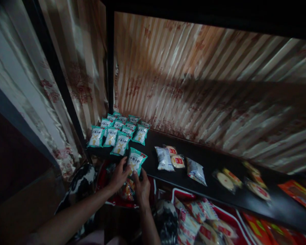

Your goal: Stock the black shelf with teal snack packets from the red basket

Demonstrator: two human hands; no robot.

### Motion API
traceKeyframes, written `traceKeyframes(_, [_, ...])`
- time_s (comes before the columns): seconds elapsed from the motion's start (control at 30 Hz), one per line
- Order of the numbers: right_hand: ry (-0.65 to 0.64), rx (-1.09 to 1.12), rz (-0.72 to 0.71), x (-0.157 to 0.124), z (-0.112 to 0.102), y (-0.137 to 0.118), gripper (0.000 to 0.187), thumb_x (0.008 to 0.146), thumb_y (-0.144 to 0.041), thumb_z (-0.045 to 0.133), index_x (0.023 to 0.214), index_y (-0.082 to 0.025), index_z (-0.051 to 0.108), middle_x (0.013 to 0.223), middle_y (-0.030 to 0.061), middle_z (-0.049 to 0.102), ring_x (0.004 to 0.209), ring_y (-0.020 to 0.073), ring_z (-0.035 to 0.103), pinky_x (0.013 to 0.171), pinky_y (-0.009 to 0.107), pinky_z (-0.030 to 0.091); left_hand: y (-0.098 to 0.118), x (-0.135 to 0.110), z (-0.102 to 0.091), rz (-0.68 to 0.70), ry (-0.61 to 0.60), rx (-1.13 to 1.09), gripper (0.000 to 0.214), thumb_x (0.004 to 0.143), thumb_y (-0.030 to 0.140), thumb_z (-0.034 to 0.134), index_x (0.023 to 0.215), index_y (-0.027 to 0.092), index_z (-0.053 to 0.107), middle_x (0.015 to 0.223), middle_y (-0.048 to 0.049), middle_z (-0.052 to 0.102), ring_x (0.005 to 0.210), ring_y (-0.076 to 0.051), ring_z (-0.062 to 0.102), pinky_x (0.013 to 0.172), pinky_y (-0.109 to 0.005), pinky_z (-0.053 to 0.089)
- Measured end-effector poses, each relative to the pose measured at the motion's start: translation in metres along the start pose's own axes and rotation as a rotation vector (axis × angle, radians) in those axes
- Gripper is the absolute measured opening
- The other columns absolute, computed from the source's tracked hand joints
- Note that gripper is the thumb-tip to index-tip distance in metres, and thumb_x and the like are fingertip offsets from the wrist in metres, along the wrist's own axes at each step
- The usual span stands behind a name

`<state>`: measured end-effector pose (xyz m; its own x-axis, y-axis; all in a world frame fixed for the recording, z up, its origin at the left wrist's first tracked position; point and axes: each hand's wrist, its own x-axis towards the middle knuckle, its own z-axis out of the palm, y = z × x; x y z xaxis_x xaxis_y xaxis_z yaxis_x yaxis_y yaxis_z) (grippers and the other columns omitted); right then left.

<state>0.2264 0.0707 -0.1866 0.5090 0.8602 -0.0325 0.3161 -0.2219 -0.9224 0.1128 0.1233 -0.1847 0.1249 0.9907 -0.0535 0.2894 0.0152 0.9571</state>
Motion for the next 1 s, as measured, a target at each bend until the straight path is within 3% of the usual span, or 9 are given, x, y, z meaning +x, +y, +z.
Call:
traceKeyframes(0.5, [-0.011,0.009,-0.086,0.055,-0.001,-0.003,0.055,0.078,-0.053,0.053,0.116,-0.013,0.061,0.101,0.0116,0.071,0.091,0.0265,0.067,0.081,0.036,0.050,-0.013,0.017,0.024,0.353,0.076,0.194,0.052,0.083,0.023,0.045,0.134,0.012,0.041,0.136,-0.0153,0.050,0.129,-0.024,0.045,0.109,-0.044,0.037])
traceKeyframes(1.0, [0.043,-0.223,-0.080,0.093,0.012,0.008,0.061,0.079,-0.053,0.045,0.119,-0.009,0.060,0.101,0.0164,0.070,0.092,0.0283,0.065,0.079,0.037,0.049,-0.012,0.041,0.037,0.260,-0.013,0.300,0.049,0.087,0.022,0.038,0.134,0.010,0.045,0.143,-0.0156,0.042,0.134,-0.022,0.037,0.113,-0.041,0.031])
